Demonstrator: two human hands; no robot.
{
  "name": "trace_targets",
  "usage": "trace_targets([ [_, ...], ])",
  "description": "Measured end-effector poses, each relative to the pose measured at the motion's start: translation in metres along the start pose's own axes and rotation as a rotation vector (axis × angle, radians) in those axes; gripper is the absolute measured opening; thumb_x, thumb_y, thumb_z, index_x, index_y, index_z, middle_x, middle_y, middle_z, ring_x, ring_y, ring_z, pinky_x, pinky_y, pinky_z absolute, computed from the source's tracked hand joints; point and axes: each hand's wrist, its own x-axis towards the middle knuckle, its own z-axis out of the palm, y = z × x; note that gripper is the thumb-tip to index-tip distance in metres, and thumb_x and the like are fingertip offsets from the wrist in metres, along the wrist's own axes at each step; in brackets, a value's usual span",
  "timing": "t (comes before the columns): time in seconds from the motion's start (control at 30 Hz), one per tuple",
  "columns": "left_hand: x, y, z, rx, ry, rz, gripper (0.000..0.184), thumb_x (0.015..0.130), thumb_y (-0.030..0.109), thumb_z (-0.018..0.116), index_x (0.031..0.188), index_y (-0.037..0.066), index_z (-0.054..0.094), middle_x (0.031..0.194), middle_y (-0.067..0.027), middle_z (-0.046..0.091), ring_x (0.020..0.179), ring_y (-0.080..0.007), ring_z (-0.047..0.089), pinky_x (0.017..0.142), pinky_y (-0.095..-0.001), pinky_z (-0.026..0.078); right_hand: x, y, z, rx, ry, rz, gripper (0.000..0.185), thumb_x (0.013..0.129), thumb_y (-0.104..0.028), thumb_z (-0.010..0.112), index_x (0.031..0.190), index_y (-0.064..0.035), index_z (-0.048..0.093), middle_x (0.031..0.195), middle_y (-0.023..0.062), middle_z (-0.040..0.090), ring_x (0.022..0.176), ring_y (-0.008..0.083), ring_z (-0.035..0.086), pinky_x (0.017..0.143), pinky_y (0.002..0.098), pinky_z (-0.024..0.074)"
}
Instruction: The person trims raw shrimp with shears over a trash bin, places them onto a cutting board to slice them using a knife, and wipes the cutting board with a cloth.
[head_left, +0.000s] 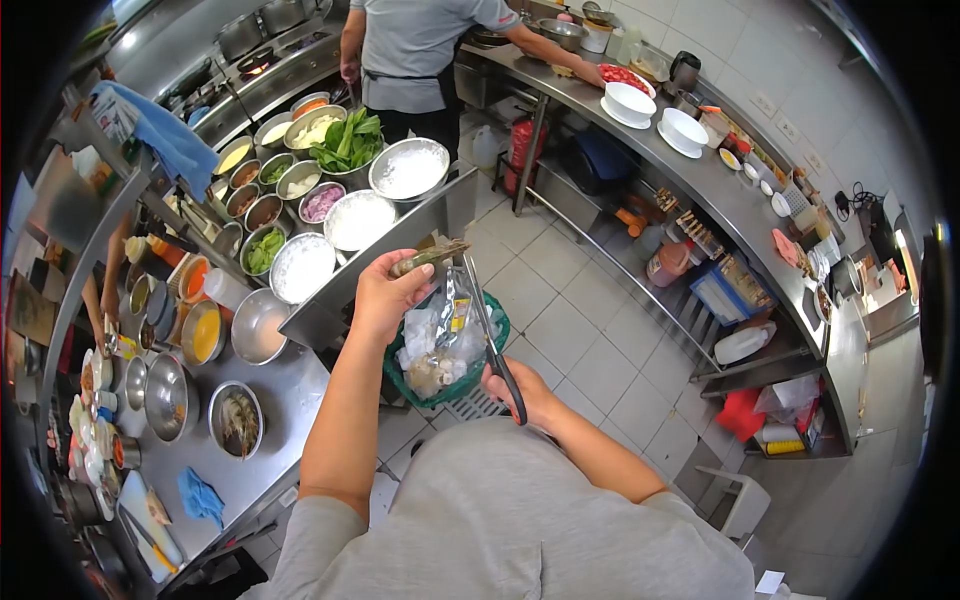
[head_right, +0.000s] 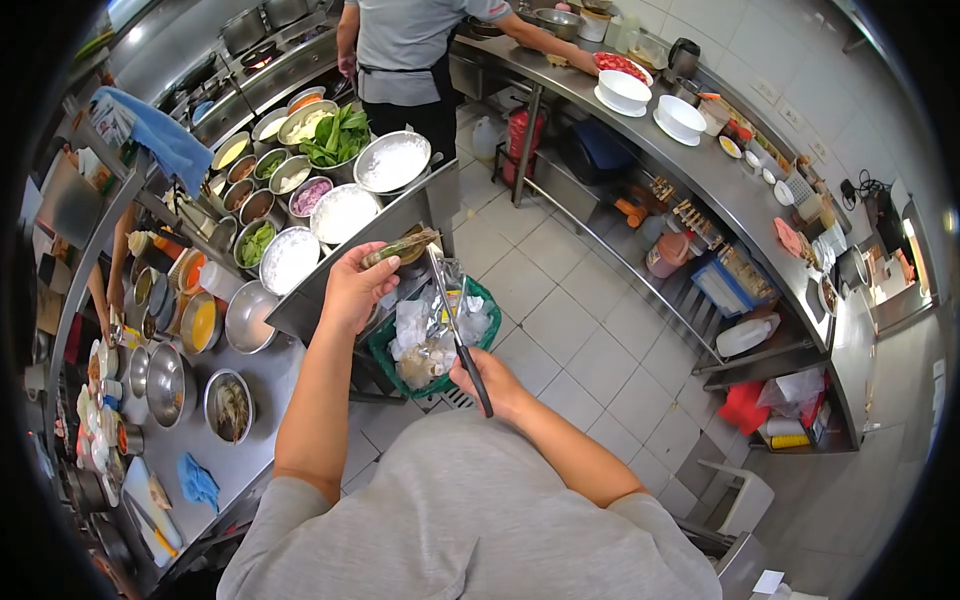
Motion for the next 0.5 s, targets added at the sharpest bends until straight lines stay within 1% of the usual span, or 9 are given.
trace_targets([
  [0.03, -0.001, 0.000, -0.001, 0.000, 0.003, 0.000, 0.039, 0.090, 0.000, 0.080, 0.124, -0.004, 0.061, 0.099, -0.0076, 0.070, 0.076, -0.0130, 0.067, 0.066, -0.0244, 0.057, 0.000, -0.001, 0.000, -0.040, 0.013, 0.017, 0.038, 0.099, -0.047, 0.074, 0.105, -0.0114, 0.061, 0.078, -0.0051, 0.055, 0.063, 0.0054, 0.051, 0.052, 0.0245, 0.0429],
  [0.1, -0.003, -0.002, -0.003, 0.013, -0.014, -0.004, 0.039, 0.090, 0.001, 0.081, 0.123, -0.005, 0.061, 0.095, -0.0070, 0.070, 0.071, -0.0120, 0.065, 0.061, -0.0239, 0.053, 0.001, -0.001, 0.000, -0.080, 0.026, 0.034, 0.039, 0.098, -0.048, 0.075, 0.104, -0.0111, 0.061, 0.078, -0.0048, 0.056, 0.062, 0.0058, 0.051, 0.054, 0.0254, 0.0436],
  [0.17, -0.004, -0.006, -0.005, 0.007, -0.012, -0.009, 0.039, 0.090, 0.001, 0.081, 0.122, -0.005, 0.061, 0.095, -0.0070, 0.070, 0.071, -0.0120, 0.065, 0.061, -0.0238, 0.053, 0.002, 0.000, 0.002, -0.127, 0.058, 0.039, 0.039, 0.098, -0.047, 0.076, 0.102, -0.0098, 0.063, 0.078, -0.0037, 0.059, 0.066, 0.0072, 0.053, 0.060, 0.0270, 0.0456],
  [0.33, -0.007, -0.013, -0.010, -0.009, -0.003, -0.025, 0.039, 0.089, 0.002, 0.083, 0.122, -0.004, 0.062, 0.093, -0.0062, 0.070, 0.071, -0.0114, 0.065, 0.061, -0.0232, 0.053, 0.004, 0.014, 0.002, -0.158, 0.077, 0.061, 0.039, 0.098, -0.045, 0.076, 0.099, -0.0079, 0.065, 0.079, -0.0027, 0.061, 0.074, 0.0085, 0.055, 0.066, 0.0280, 0.0470],
  [0.37, -0.007, -0.013, -0.011, 0.051, 0.005, -0.026, 0.038, 0.089, 0.002, 0.083, 0.120, -0.003, 0.063, 0.092, -0.0058, 0.070, 0.070, -0.0116, 0.065, 0.060, -0.0237, 0.052, 0.004, 0.016, 0.002, -0.164, 0.093, 0.066, 0.039, 0.098, -0.045, 0.076, 0.099, -0.0072, 0.065, 0.079, -0.0025, 0.061, 0.076, 0.0087, 0.055, 0.068, 0.0283, 0.0475],
  [0.4, -0.007, -0.014, -0.011, 0.112, 0.012, -0.028, 0.036, 0.089, 0.003, 0.083, 0.119, -0.002, 0.063, 0.092, -0.0054, 0.070, 0.070, -0.0119, 0.065, 0.060, -0.0242, 0.052, 0.005, 0.017, 0.002, -0.164, 0.092, 0.066, 0.039, 0.098, -0.045, 0.076, 0.099, -0.0072, 0.065, 0.079, -0.0025, 0.061, 0.076, 0.0087, 0.055, 0.068, 0.0283, 0.0475],
  [0.43, -0.007, -0.016, -0.010, 0.112, 0.012, -0.028, 0.036, 0.089, 0.003, 0.083, 0.119, -0.002, 0.063, 0.092, -0.0054, 0.070, 0.070, -0.0119, 0.065, 0.060, -0.0242, 0.052, 0.006, 0.018, 0.002, -0.172, 0.095, 0.071, 0.041, 0.098, -0.047, 0.075, 0.097, -0.0068, 0.065, 0.078, -0.0017, 0.061, 0.073, 0.0093, 0.056, 0.065, 0.0287, 0.0483],
  [0.47, -0.007, -0.018, -0.008, 0.215, 0.035, -0.017, 0.036, 0.089, 0.003, 0.083, 0.119, -0.003, 0.063, 0.091, -0.0057, 0.070, 0.069, -0.0119, 0.065, 0.059, -0.0244, 0.052, 0.006, 0.019, 0.002, -0.179, 0.099, 0.074, 0.043, 0.099, -0.049, 0.074, 0.095, -0.0063, 0.065, 0.077, -0.0009, 0.061, 0.069, 0.0098, 0.057, 0.062, 0.0291, 0.0491],
  [0.5, -0.006, -0.020, -0.006, 0.318, 0.055, -0.004, 0.037, 0.088, 0.003, 0.084, 0.118, -0.004, 0.063, 0.090, -0.0060, 0.071, 0.068, -0.0118, 0.066, 0.058, -0.0246, 0.052, 0.006, 0.017, 0.002, -0.179, 0.103, 0.072, 0.043, 0.099, -0.049, 0.074, 0.095, -0.0063, 0.065, 0.077, -0.0009, 0.061, 0.069, 0.0098, 0.057, 0.062, 0.0291, 0.0491],
])
